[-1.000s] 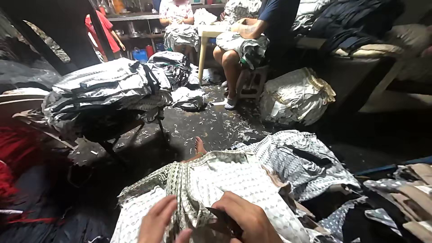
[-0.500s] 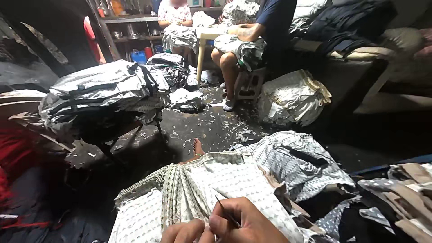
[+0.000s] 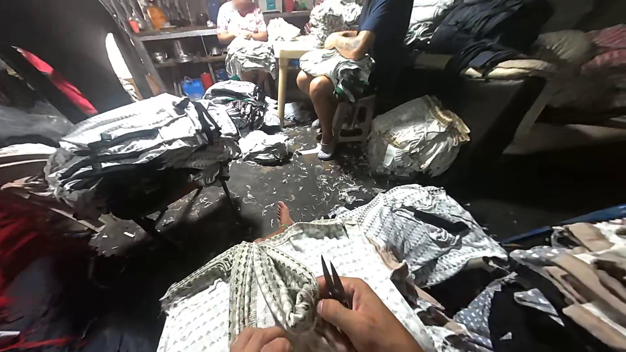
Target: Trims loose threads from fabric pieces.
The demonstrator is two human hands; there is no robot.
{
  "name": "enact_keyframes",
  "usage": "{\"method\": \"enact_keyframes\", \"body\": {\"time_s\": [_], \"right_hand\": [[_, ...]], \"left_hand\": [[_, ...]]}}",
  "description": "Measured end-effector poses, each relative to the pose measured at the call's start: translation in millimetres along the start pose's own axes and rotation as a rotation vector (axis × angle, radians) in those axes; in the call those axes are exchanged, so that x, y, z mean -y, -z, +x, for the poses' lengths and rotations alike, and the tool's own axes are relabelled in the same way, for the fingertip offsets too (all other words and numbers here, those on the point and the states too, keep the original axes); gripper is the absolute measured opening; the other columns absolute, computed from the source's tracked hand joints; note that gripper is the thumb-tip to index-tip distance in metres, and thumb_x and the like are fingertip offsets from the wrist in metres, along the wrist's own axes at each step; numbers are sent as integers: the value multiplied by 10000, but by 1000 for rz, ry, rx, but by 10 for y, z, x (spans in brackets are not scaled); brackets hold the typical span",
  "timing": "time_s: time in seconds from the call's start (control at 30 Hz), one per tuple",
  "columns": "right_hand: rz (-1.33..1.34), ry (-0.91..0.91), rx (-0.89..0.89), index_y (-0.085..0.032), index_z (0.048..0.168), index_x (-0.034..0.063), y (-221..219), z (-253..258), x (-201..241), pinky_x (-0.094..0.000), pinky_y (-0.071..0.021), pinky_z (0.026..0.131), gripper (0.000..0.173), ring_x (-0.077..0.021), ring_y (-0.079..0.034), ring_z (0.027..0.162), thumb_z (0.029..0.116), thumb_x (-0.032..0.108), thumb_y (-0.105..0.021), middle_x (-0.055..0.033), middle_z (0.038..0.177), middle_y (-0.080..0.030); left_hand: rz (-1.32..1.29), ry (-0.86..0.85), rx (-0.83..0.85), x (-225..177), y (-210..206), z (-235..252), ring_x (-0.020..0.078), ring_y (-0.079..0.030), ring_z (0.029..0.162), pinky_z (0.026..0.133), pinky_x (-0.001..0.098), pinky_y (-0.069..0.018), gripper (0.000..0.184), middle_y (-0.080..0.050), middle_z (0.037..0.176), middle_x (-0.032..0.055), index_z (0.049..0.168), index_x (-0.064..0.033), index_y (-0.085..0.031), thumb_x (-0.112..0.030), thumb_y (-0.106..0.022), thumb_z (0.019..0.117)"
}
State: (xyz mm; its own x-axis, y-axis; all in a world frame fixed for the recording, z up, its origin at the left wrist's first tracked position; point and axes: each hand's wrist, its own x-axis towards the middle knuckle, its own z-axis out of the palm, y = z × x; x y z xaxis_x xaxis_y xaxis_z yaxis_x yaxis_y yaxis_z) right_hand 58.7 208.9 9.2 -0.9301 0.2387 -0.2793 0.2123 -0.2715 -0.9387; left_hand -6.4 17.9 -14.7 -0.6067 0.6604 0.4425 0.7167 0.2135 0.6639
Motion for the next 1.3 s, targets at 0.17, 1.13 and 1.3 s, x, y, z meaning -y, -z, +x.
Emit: {"method": "enact_keyframes", "body": {"time_s": [0.17, 1.13, 1.3], "right_hand": [[-132, 117, 78, -671, 981, 55, -1, -26, -15, -172, -489, 539, 142, 24, -561, 578, 923, -16, -563, 73, 734, -629], [-158, 243, 142, -624, 1136, 6, 20, -20, -55, -147, -446, 575, 208, 43, -517, 649, 930, 16, -599, 51, 894, -620], [-4, 185, 125, -619, 1121, 79, 42, -24, -70, -149, -436, 514, 201, 48, -498, 574, 941, 7, -567, 107, 834, -628]], "left_hand": [[-265, 38, -111, 45, 1, 44, 62, -659, 931, 829, 202, -555, 250, -670, 1099, 176, 1008, 68, -626, -179, -658, 1002], [73, 319, -179, 94, 463, 174, 446, -385, 1436, 1157, 484, -378, 681, -288, 1525, 453, 1451, 238, -300, -214, -567, 1017], [-36, 179, 72, -12, -9, 157, 449, -617, 1115, 962, 573, -482, 364, -630, 1242, 315, 1213, 118, -654, -116, -667, 935]]}}
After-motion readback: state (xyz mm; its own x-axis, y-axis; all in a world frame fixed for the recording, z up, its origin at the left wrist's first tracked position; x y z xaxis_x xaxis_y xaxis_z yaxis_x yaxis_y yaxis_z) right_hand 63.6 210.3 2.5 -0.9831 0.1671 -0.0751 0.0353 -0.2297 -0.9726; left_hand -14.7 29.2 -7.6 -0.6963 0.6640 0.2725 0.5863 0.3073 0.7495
